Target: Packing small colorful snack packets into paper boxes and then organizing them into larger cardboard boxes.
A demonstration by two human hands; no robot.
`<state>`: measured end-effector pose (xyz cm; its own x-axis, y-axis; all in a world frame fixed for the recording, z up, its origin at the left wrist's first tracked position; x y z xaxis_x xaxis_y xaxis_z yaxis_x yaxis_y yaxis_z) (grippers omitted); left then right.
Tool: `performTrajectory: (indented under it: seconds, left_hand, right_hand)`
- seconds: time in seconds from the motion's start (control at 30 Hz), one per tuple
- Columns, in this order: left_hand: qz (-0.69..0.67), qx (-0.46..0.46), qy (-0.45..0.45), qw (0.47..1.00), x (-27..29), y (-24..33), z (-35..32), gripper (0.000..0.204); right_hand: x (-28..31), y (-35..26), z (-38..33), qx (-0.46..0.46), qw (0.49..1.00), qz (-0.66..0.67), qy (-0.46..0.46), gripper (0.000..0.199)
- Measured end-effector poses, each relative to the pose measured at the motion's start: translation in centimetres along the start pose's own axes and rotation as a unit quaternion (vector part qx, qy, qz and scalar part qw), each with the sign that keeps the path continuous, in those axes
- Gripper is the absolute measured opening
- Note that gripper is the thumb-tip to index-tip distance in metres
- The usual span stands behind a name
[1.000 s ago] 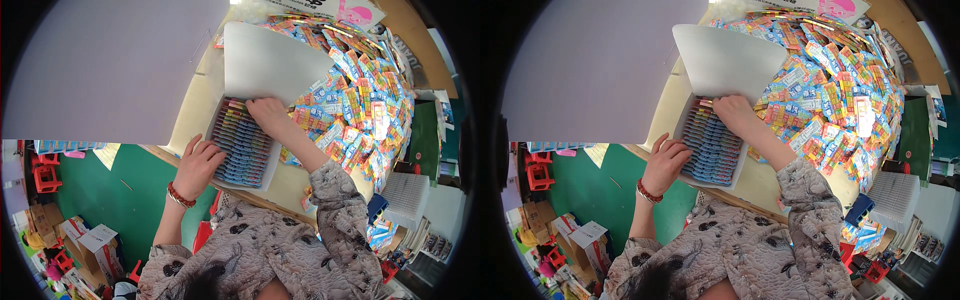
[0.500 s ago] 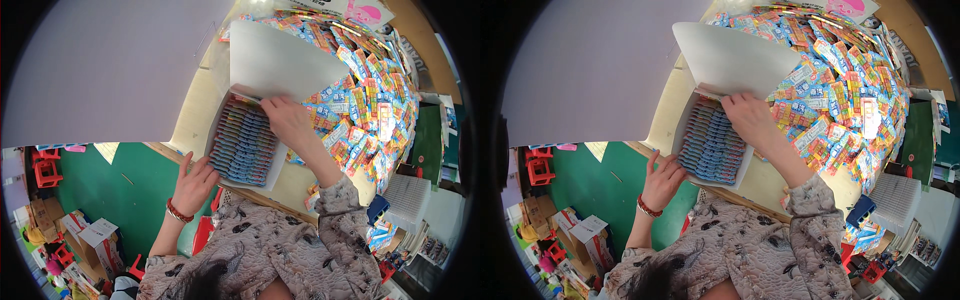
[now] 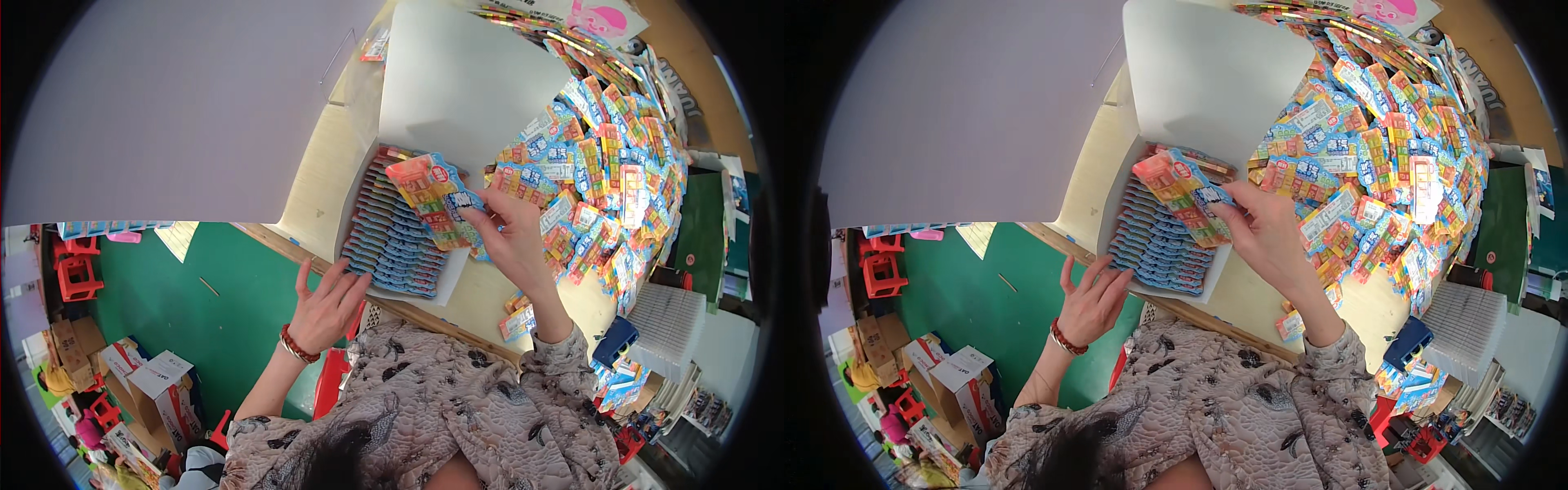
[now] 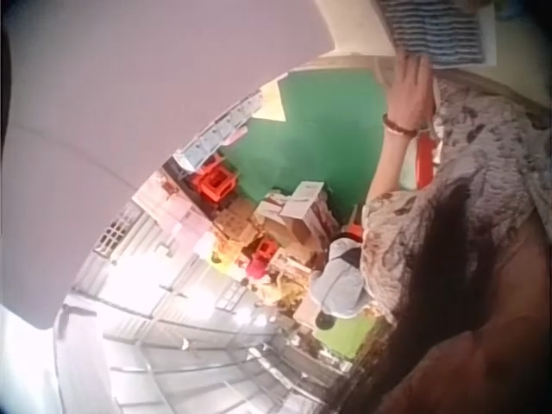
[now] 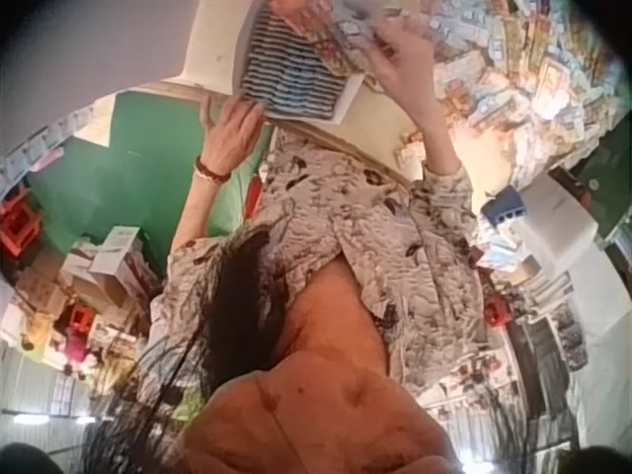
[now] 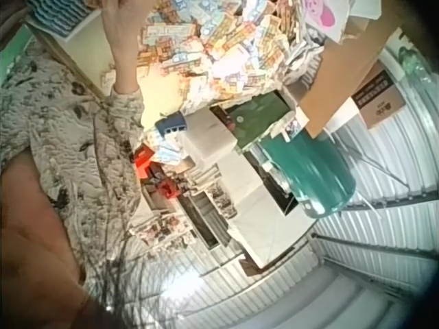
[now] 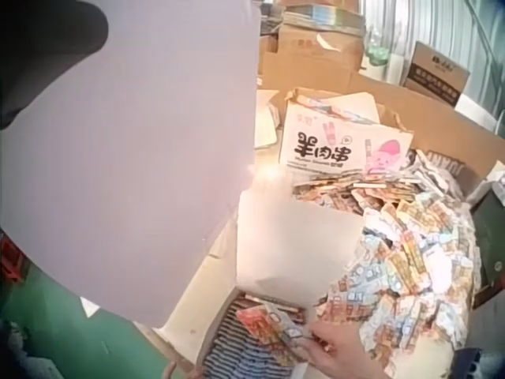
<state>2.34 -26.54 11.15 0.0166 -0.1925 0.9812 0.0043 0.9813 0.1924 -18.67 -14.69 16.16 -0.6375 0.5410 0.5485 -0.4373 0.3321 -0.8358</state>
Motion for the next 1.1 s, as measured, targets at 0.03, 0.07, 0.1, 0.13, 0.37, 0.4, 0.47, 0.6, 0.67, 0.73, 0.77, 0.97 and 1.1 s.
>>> performTrajectory:
  seconds: [0.03,0.07,0.1,0.13,0.37,0.4,0.47,0.6,0.67,0.73,0.77,0.97,1.1]
  left_hand:
    - [0.0,0.01,-0.004,1.0,-0.2,0.0,0.0,0.032]
    - [0.001,0.02,-0.008,1.0,-0.4,0.0,0.1,0.034]
    - [0.001,0.021,-0.009,1.0,-0.4,0.1,0.0,0.034]
    - [-0.006,0.024,0.002,1.0,-0.2,0.0,0.0,0.032]
    - [-0.005,-0.001,0.022,1.0,-0.4,0.4,-1.0,0.035]
    - [-0.006,-0.001,0.021,1.0,-0.4,0.4,-0.9,0.035]
    - [-0.042,0.009,0.034,0.998,0.0,0.3,-0.5,0.032]
    - [-0.077,0.026,-0.012,0.997,0.4,0.2,0.8,0.033]
    - [-0.048,0.03,-0.046,0.997,0.1,0.4,1.1,0.033]
    - [-0.059,0.029,-0.053,0.996,0.1,0.2,1.1,0.034]
    - [-0.069,0.029,-0.06,0.995,0.0,0.1,1.1,0.035]
    - [-0.022,0.003,-0.002,1.0,0.3,0.0,-0.1,0.031]
    - [0.004,0.048,0.014,0.999,0.2,0.1,-0.6,0.04]
  right_hand:
    - [0.0,0.6,-0.2,-0.016,1.0,-0.002,0.002,0.013]
    - [0.1,0.8,-0.3,-0.016,1.0,-0.004,0.002,0.013]
    - [0.0,1.2,-0.3,-0.027,1.0,0.005,0.002,0.013]
    - [0.1,1.6,-0.4,-0.038,0.999,0.014,0.002,0.013]
    - [3.9,2.0,-1.7,-0.042,0.99,0.055,0.119,0.011]
    - [4.4,1.9,-2.1,-0.031,0.988,0.062,0.138,0.01]
    - [4.9,2.1,-2.7,-0.007,0.985,0.088,0.148,0.01]
    - [4.2,1.8,-3.6,-0.023,0.988,0.079,0.131,0.011]
    - [3.3,1.2,-3.6,-0.017,0.991,0.091,0.093,0.011]
    - [2.6,0.4,-3.9,-0.017,0.993,0.095,0.071,0.009]
    - [2.1,0.1,-4.0,-0.016,0.994,0.099,0.048,0.008]
    - [1.7,-0.4,-4.2,0.006,0.995,0.09,0.033,0.01]
    - [1.7,-0.4,-4.3,0.013,0.997,0.074,0.034,0.01]
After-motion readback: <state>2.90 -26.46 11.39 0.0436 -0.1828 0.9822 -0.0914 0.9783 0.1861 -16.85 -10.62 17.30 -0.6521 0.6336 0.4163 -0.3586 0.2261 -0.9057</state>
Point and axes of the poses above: each hand's wrist, its own z-axis towards the middle knuckle, its own x-axis out of the back of the hand, y = z × x, the point moved 8 cm from there along z, towards the middle knuckle, and after that the axes turned 7 degrees about -y, right-handed, at the moved point
